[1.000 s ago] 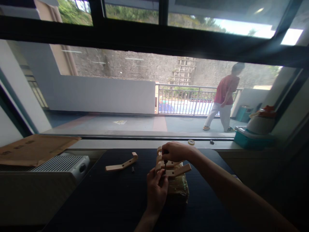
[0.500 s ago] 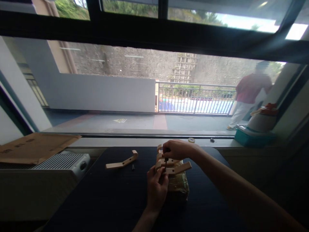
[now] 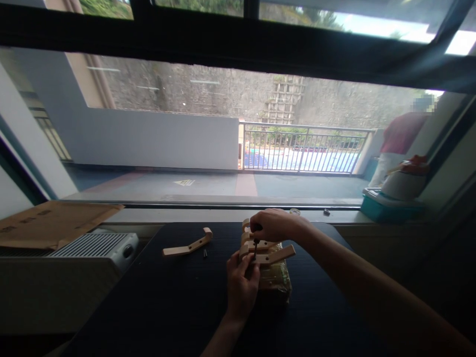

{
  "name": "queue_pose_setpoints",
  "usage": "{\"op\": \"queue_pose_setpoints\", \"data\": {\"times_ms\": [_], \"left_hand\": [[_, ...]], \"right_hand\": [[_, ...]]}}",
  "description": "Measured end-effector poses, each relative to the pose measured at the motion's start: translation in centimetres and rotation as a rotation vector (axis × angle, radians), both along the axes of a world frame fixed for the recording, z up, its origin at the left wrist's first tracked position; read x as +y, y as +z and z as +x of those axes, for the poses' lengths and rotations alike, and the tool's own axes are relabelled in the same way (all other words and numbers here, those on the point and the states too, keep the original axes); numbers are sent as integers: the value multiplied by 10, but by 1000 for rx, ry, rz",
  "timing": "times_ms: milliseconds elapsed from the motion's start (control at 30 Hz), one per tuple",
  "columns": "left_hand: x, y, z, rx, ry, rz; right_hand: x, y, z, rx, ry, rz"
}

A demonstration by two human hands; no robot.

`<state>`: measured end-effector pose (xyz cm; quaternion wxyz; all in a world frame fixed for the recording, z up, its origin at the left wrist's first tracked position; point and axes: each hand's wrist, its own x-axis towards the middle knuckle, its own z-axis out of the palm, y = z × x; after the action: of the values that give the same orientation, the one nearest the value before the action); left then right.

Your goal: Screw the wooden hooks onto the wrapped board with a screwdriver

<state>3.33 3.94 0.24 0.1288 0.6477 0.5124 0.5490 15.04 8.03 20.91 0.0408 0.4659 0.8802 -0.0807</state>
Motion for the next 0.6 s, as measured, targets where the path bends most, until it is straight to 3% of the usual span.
{"op": "queue_pose_setpoints", "data": {"times_ms": [300, 600], "left_hand": [[0, 0, 1, 3, 18, 13], [0, 1, 1, -13, 2, 4]], "right_hand": [[-6, -8, -5, -23, -45, 66], [-6, 5, -6, -49, -9, 21]]}}
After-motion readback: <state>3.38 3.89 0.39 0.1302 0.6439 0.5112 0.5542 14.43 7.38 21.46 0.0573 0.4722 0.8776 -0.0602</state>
